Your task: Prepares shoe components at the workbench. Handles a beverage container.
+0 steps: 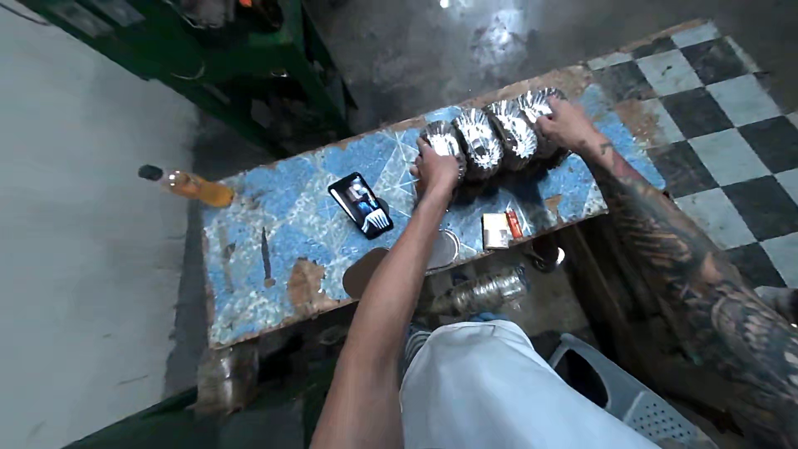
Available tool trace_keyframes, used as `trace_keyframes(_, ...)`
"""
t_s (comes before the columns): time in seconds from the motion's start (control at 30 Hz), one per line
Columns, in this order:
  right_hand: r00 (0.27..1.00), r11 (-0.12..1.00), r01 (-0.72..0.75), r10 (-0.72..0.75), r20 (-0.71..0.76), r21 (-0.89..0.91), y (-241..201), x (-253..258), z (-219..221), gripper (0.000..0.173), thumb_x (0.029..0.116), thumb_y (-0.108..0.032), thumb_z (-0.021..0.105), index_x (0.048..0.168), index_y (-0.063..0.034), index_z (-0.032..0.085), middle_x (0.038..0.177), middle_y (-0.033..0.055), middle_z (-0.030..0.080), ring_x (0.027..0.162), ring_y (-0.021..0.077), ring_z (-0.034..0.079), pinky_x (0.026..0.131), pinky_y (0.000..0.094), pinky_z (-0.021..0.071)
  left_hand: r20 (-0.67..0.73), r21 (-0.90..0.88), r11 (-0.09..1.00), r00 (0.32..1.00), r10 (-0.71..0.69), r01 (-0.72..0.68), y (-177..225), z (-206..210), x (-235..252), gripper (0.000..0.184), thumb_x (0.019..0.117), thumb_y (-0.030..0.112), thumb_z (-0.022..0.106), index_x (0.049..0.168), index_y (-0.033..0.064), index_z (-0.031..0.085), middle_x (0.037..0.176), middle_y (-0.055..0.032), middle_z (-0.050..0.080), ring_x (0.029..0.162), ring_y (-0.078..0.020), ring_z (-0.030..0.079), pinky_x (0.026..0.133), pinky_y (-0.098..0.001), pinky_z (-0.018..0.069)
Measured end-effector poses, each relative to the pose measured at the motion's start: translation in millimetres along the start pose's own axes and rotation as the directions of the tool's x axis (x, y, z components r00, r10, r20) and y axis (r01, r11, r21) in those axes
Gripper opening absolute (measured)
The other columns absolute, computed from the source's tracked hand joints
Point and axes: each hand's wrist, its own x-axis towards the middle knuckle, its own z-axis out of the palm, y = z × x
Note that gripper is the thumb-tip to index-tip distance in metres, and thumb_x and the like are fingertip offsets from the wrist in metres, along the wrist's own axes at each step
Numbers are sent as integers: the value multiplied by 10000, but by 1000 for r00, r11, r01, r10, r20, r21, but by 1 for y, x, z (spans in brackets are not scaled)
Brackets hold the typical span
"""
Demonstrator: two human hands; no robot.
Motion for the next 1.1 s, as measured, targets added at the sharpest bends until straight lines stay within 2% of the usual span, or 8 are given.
trace_keyframes(0.17, 999, 999, 17, -15, -42, 49, 9, 0, -28, 550, 1035, -357, 583, 1475, -44, 483, 1286, 314, 618, 1157, 480, 621, 990, 696, 462, 181, -283, 949, 964, 193, -137, -25, -51, -8, 875, 1032, 485, 531, 1658, 92, 62, 1627, -267, 305, 1494, -416, 330, 1188, -603, 328)
trace_keyframes(0.33, 886, 967, 251, -245, -394, -37, -123, -142, 5, 573, 1087, -364, 472, 1541, -19, 415, 1383, 258, 582, 1155, 322, 638, 1004, 454, 522, 110, 126, 805, 815, 570, -580, -148, -146, -66, 416, 1067, 296, 537, 1390, 51, 630, 1372, -143, 652, 1244, -242, 642, 1087, -449, 497)
trace_keyframes(0.43, 878, 878, 479, -479, 4, 25, -166, -200, 140, 358, 984, -139, 643, 1306, 17, 667, 1214, 248, 686, 1098, 363, 683, 968, 522, 556, 249, 432, 668, 792, 557, -606, -257, -145, -53, 432, 991, 335, 660, 1295, 28, 678, 1410, -176, 609, 1335, -354, 557, 1121, -544, 442)
trace_keyframes(0.5, 829, 885, 458, -391, 400, -83, -151, -184, 222, 522, 949, -269, 731, 1415, -64, 612, 1333, 233, 628, 1225, 413, 609, 1009, 576, 514, 328, 531, 624, 818, 472, -573, -292, -126, -40, 518, 919, 385, 747, 1250, -7, 672, 1418, -237, 572, 1417, -426, 452, 1163, -572, 393)
trace_keyframes(0.63, 588, 824, 565, -367, 721, -41, -122, -128, 245, 562, 919, -253, 771, 1410, -47, 594, 1383, 242, 565, 1257, 410, 575, 1047, 549, 487, 505, 458, 715, 817, 280, -528, -289, -129, -29, 410, 1004, 320, 661, 1262, 2, 679, 1379, -248, 598, 1421, -433, 446, 1160, -567, 385)
trace_keyframes(0.77, 399, 807, 552, -477, 783, 210, -119, -85, 237, 422, 856, -256, 845, 1197, -26, 751, 1143, 180, 719, 1069, 308, 682, 994, 503, 517, 623, 286, 770, 721, 303, -571, -282, -163, -6, 279, 1035, 330, 620, 1149, 141, 792, 1295, -93, 714, 1325, -354, 588, 1114, -575, 435)
trace_keyframes(1.0, 405, 724, 668, -550, 730, 175, -109, -91, 248, 360, 903, -293, 790, 1129, -14, 757, 1032, 185, 726, 999, 331, 690, 946, 529, 524, 669, 411, 680, 708, 228, -608, -278, -153, -1, 342, 1028, 363, 626, 1084, 65, 784, 1262, -166, 704, 1264, -366, 614, 1090, -546, 457)
trace_keyframes(1.1, 502, 749, 662, -482, 718, 40, -109, -123, 252, 387, 972, -236, 677, 1285, -10, 656, 1253, 272, 626, 1211, 436, 591, 1046, 585, 463, 591, 483, 623, 754, 286, -615, -287, -135, -15, 402, 1006, 352, 647, 1318, 102, 691, 1303, -223, 657, 1271, -414, 590, 1065, -574, 475)
